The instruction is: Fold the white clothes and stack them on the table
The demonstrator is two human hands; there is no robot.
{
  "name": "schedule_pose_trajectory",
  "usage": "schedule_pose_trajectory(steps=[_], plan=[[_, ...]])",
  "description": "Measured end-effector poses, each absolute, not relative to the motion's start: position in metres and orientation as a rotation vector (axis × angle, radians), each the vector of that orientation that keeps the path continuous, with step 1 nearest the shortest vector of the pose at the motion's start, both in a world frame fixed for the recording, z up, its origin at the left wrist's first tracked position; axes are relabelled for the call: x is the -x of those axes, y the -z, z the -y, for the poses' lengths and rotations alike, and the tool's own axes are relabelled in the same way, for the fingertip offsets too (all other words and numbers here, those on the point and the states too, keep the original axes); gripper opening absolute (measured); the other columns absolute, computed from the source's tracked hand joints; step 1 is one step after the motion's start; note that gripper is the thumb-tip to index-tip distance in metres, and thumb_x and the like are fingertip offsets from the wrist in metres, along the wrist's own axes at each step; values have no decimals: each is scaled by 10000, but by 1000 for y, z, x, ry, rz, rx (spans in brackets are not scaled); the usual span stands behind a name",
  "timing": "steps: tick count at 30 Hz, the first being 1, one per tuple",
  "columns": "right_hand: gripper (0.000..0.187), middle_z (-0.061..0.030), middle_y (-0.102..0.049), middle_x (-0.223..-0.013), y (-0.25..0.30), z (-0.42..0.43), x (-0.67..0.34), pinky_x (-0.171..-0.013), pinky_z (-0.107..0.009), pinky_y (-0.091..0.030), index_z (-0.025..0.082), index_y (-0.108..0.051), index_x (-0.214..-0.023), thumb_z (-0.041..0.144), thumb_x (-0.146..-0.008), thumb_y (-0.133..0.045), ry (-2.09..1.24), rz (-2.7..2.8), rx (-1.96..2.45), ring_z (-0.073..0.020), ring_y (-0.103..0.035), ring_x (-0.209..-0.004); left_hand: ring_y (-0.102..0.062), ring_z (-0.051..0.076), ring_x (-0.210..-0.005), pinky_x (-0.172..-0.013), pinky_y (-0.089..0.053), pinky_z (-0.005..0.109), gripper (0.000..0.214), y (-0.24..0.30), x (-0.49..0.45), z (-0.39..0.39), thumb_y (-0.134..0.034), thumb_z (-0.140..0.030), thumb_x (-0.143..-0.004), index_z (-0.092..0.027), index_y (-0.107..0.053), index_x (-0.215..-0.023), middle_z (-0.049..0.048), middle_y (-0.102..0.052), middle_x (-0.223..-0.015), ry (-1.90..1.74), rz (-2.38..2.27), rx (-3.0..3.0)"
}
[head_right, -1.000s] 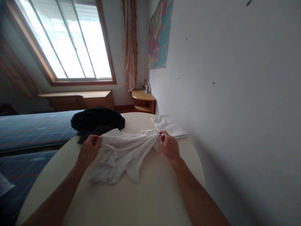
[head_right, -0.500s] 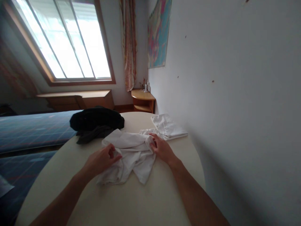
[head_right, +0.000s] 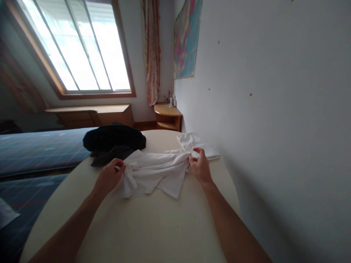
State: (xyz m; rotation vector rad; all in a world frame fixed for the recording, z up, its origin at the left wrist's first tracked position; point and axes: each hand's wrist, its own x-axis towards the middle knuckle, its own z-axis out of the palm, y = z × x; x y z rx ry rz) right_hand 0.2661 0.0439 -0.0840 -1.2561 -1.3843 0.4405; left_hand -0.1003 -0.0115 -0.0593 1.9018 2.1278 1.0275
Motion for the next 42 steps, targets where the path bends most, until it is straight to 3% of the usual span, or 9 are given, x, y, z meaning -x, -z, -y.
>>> schedule_pose_trajectory(steps=[5, 10, 15, 18, 21, 23, 29, 35, 42], plan=[[92, -71, -631, -976, 62, -18, -244, -697, -288, -544, 208, -618, -842, 300, -847, -622, -280, 1881, 1143, -181, -638, -807, -593, 157, -592, -608, -384, 256, 164, 49, 85, 23, -523, -411, -878, -247, -533, -870, -24, -648, -719, -981, -2001, -2093], [102, -10, -647, -861, 45, 8, -231, -711, -237, -464, 221, -690, -792, 314, -830, -710, -423, 2407, 961, -137, -600, -742, -631, 184, -698, -603, -356, 264, 261, 47, 67, 38, -623, -495, -829, -262, -572, -934, -26, -678, -780, -513, -1926, -2288], [345, -14, -663, -837, 52, 8, -230, -712, -243, -441, 205, -724, -831, 468, -647, -852, -594, 2707, 1024, -173, -605, -786, -640, 230, -913, -770, -442, 294, 295, 55, 74, 39, -695, -421, -757, -241, -621, -978, 35, -688, -1021, -333, -1699, -2360], [181, -23, -681, -850, 56, 5, -231, -766, -243, -445, 199, -731, -797, 312, -681, -812, -616, 2715, 999, -188, -617, -865, -623, 236, -1008, -872, -447, 306, 219, 55, 82, 36, -652, -307, -781, -242, -664, -990, 46, -673, -1109, -324, -1575, -2364], [49, -18, -701, -804, 55, 4, -234, -734, -230, -447, 186, -720, -752, 164, -714, -698, -661, 2662, 1022, -162, -628, -779, -632, 219, -976, -859, -451, 292, 286, 55, 84, 34, -609, -261, -811, -245, -678, -1089, 43, -688, -1071, -323, -1568, -2324], [58, -16, -708, -763, 54, 2, -238, -673, -231, -440, 178, -709, -765, 174, -744, -655, -667, 2593, 1101, -150, -627, -694, -641, 206, -920, -812, -454, 280, 309, 55, 83, 34, -592, -267, -831, -257, -685, -1126, 38, -698, -1031, -315, -1575, -2316], [130, -26, -713, -775, 62, -12, -250, -644, -242, -454, 185, -639, -950, 251, -851, -590, -633, 2275, 1175, -152, -650, -680, -642, 190, -785, -705, -442, 267, 210, 55, 80, 34, -563, -327, -871, -237, -735, -953, 32, -720, -914, -294, -1599, -2336], [190, 15, -658, -672, 72, -14, -248, -524, -214, -434, 199, -586, -943, 386, -924, -553, -899, 2145, 1131, -113, -588, -521, -666, 210, -945, -837, -469, 278, 314, 58, 81, 32, -470, -305, -945, -262, -751, -1077, 52, -736, -1074, -372, -1464, -2369], [222, -65, -702, -935, 72, -11, -246, -754, -283, -531, 167, -636, -1058, 282, -882, -563, -1052, 2168, 950, -165, -674, -820, -662, 197, -916, -833, -468, 272, 242, 59, 79, 32, -549, -197, -878, -267, -761, -971, 35, -704, -1068, -336, -1425, -2421]])
